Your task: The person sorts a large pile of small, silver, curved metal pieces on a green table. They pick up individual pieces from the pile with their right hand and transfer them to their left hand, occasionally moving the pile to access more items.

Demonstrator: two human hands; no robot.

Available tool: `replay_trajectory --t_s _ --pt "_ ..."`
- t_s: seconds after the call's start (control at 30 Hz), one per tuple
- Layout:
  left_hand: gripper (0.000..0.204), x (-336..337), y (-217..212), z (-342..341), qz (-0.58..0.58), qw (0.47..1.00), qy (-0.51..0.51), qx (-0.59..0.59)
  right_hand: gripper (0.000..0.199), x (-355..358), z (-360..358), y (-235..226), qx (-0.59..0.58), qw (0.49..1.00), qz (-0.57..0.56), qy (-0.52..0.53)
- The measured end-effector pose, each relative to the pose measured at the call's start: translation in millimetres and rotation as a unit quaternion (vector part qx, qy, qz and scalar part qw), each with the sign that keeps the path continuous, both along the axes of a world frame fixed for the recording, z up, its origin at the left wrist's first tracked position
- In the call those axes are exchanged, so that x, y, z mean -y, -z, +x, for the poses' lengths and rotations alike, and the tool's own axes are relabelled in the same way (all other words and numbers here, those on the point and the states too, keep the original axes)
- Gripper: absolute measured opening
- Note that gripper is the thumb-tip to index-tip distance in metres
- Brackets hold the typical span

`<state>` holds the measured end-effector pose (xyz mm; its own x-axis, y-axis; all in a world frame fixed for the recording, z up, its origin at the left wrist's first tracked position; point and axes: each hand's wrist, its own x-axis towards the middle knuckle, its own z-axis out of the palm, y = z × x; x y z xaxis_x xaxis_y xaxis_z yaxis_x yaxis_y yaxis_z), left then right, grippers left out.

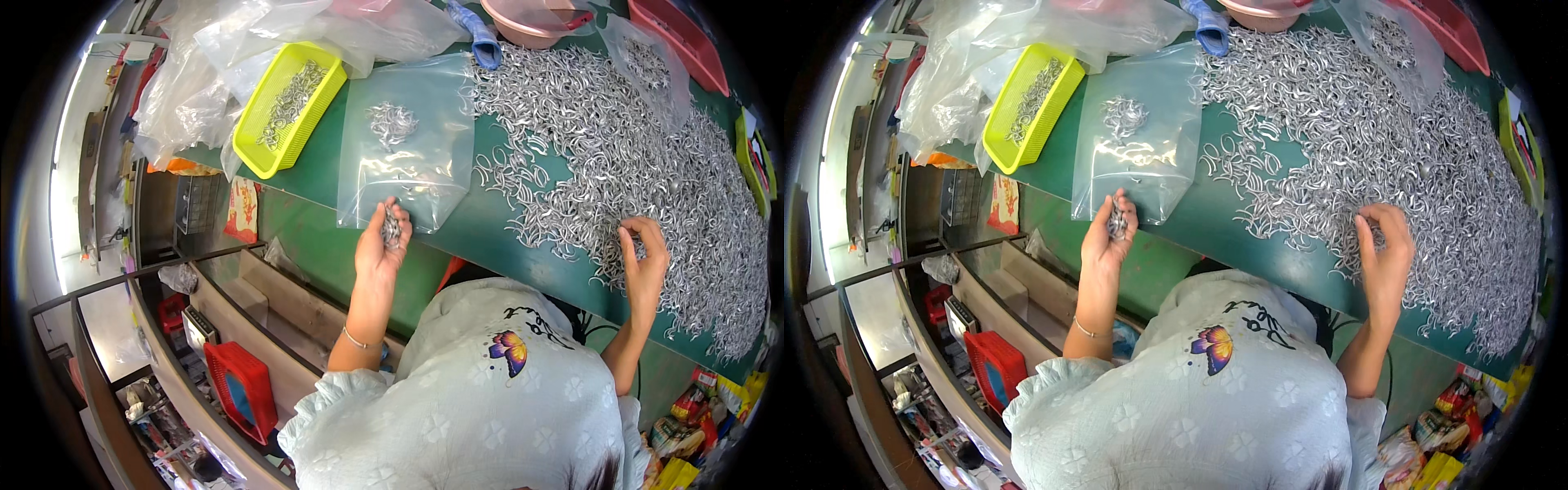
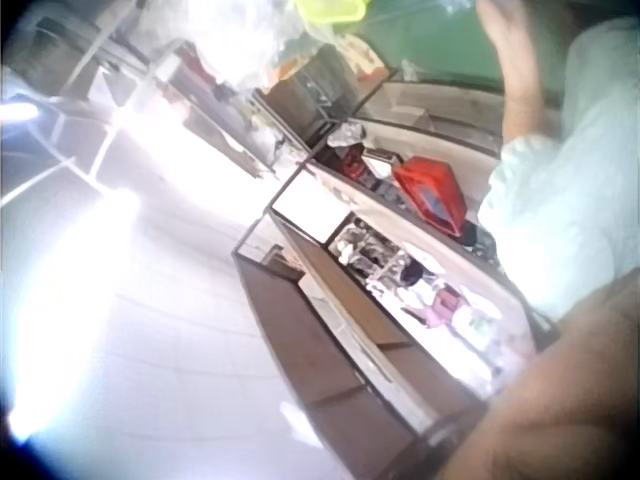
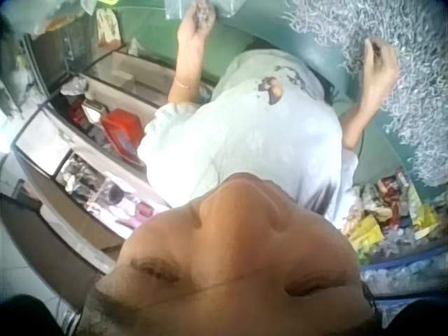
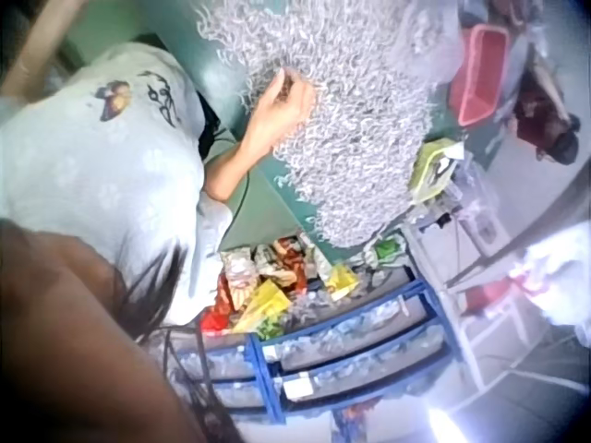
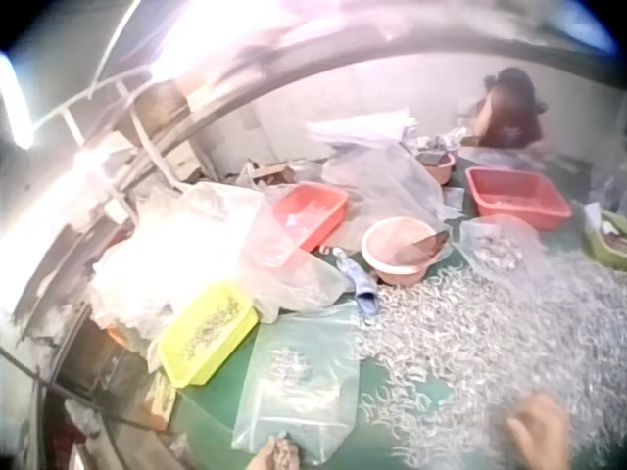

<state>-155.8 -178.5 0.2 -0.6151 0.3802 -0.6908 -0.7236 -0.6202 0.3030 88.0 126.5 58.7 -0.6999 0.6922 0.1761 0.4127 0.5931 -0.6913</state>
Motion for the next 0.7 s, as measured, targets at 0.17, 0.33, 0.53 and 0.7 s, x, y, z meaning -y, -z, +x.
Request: replay_trajectory --t_s 0.17,0.33,0.53,0.7 --pt "0.034 -19 4 -39 -0.146 0.975 -0.019 -0.164 0.009 5 6 -1 -0.006 1.000 -0.008 -0.019" --pt "0.030 -66 -24 -58 -0.233 0.913 -0.075 -0.326 0.009 8 15 -2 -0.005 0.999 -0.032 0.003" --pt "0.030 -93 -17 -84 -0.252 0.858 -0.054 -0.445 0.007 7 19 -6 -0.036 0.998 -0.039 0.040" --pt "0.043 -83 -15 -71 -0.238 0.855 0.025 -0.460 0.007 -4 24 3 -0.054 0.995 -0.038 0.077"
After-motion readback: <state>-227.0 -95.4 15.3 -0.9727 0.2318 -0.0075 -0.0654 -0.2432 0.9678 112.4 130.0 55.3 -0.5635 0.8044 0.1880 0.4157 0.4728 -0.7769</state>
